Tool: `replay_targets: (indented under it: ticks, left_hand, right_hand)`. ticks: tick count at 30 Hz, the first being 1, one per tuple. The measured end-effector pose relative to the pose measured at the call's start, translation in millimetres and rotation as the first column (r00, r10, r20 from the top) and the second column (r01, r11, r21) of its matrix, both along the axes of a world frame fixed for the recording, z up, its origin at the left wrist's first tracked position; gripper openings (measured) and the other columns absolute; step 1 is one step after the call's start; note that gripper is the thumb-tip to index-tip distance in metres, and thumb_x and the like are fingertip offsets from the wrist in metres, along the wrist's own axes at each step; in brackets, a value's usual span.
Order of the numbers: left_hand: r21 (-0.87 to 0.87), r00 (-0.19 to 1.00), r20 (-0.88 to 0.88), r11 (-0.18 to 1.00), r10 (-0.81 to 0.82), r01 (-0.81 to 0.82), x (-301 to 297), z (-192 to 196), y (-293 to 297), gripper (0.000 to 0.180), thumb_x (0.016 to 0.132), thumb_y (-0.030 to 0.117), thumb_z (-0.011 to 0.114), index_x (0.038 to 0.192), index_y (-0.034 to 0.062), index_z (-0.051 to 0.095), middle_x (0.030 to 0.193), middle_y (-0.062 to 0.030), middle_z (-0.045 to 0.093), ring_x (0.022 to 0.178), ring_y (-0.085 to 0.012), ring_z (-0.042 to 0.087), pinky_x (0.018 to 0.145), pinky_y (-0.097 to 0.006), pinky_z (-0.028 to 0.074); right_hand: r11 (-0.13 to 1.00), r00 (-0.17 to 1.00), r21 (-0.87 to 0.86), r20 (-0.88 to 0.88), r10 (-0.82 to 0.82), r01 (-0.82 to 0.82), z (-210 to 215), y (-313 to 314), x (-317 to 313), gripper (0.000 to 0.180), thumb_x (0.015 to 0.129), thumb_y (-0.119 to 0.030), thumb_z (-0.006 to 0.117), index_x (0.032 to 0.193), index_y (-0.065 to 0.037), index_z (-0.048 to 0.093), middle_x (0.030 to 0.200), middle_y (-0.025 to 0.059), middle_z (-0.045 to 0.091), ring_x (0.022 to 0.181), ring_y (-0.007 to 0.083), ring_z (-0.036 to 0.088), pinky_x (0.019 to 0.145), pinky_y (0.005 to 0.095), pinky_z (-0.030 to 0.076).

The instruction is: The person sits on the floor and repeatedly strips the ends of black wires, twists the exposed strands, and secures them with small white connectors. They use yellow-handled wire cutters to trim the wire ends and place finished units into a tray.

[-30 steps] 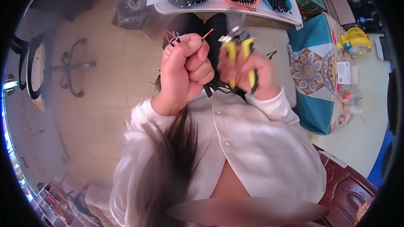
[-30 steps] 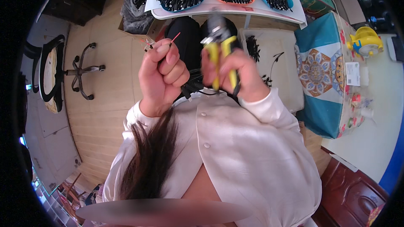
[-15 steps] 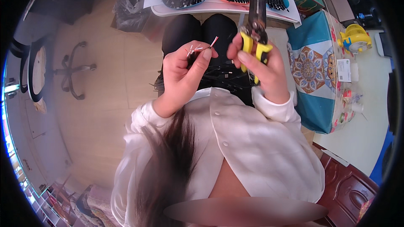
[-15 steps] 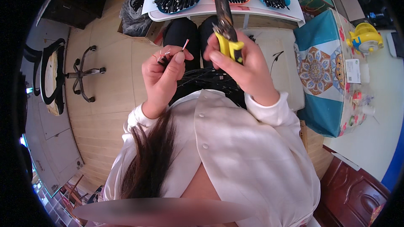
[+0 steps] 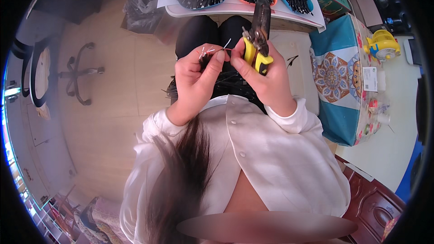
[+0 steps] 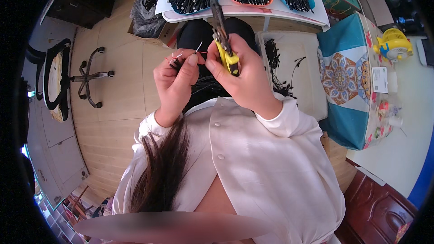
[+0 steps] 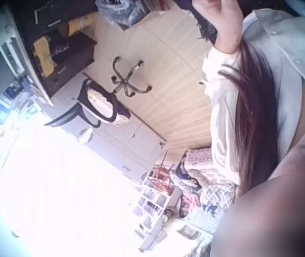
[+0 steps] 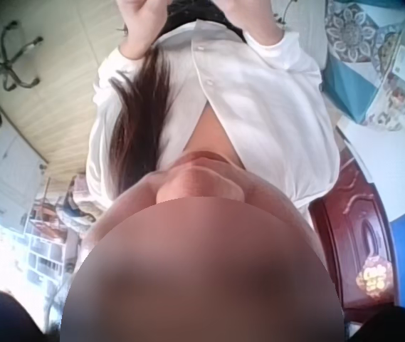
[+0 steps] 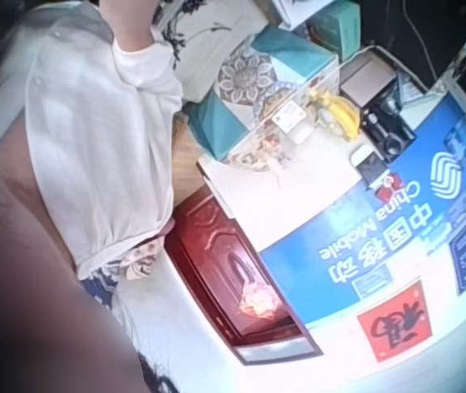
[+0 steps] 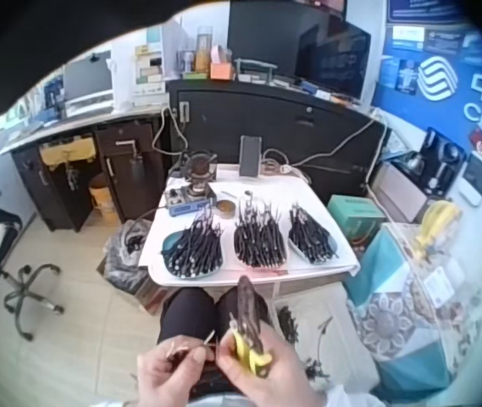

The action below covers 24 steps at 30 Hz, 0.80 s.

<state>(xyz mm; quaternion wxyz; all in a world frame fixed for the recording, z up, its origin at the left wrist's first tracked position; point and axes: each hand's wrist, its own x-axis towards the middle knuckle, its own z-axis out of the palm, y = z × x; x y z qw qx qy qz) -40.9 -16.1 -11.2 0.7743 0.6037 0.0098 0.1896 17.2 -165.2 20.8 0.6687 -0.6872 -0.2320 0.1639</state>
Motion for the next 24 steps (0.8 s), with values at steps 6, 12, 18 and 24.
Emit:
replay_targets:
  ticks: [6, 12, 18, 24]
  left_hand:
    - [-0.270, 0.986, -0.020, 0.951, -0.164, 0.153, -0.9, 1.1, 10.7, 0.018, 0.094, 0.009, 0.055, 0.087, -0.0070, 0.059, 0.056, 0.0038, 0.041, 0.045, -0.0029, 0.029, 0.042, -0.022, 0.020]
    - [-0.399, 0.965, 0.012, 0.884, -0.260, 0.243, -1.7, 5.3, 10.3, 0.016, 0.095, 0.006, 0.053, 0.087, -0.0045, 0.062, 0.057, 0.0061, 0.043, 0.047, -0.0015, 0.029, 0.043, -0.022, 0.020]
    - [-0.352, 0.973, -0.018, 0.912, -0.232, 0.211, -2.0, 7.6, 9.2, 0.017, 0.095, 0.007, 0.052, 0.088, -0.0069, 0.061, 0.055, 0.0065, 0.038, 0.044, -0.0018, 0.027, 0.042, -0.022, 0.019]
    - [-0.320, 0.974, -0.043, 0.926, -0.225, 0.200, -2.3, 6.6, 9.7, 0.017, 0.094, 0.007, 0.053, 0.087, -0.0074, 0.059, 0.054, 0.0064, 0.036, 0.043, -0.0021, 0.027, 0.042, -0.022, 0.019]
  right_hand:
    - [0.908, 0.787, 0.118, -0.463, 0.408, -0.402, 2.0, -32.4, 7.5, 0.034, 0.085, -0.014, 0.062, 0.115, -0.004, 0.051, 0.093, 0.0020, 0.055, 0.085, 0.0089, 0.049, 0.076, 0.0232, 0.041]
    - [0.832, 0.689, 0.028, -0.544, 0.478, -0.555, 6.7, -41.0, 4.8, 0.040, 0.083, -0.016, 0.062, 0.118, -0.002, 0.050, 0.093, 0.0025, 0.056, 0.087, 0.0108, 0.050, 0.079, 0.0239, 0.041]
    - [0.840, 0.703, 0.016, -0.538, 0.465, -0.543, 7.5, -39.1, 3.6, 0.040, 0.082, -0.015, 0.061, 0.118, -0.002, 0.049, 0.092, 0.0020, 0.056, 0.084, 0.0108, 0.049, 0.077, 0.0234, 0.041]
    - [0.827, 0.762, -0.087, -0.453, 0.463, -0.555, 6.2, -39.9, 5.4, 0.040, 0.078, -0.018, 0.060, 0.114, -0.001, 0.050, 0.088, 0.0031, 0.055, 0.081, 0.0119, 0.049, 0.075, 0.0250, 0.041]
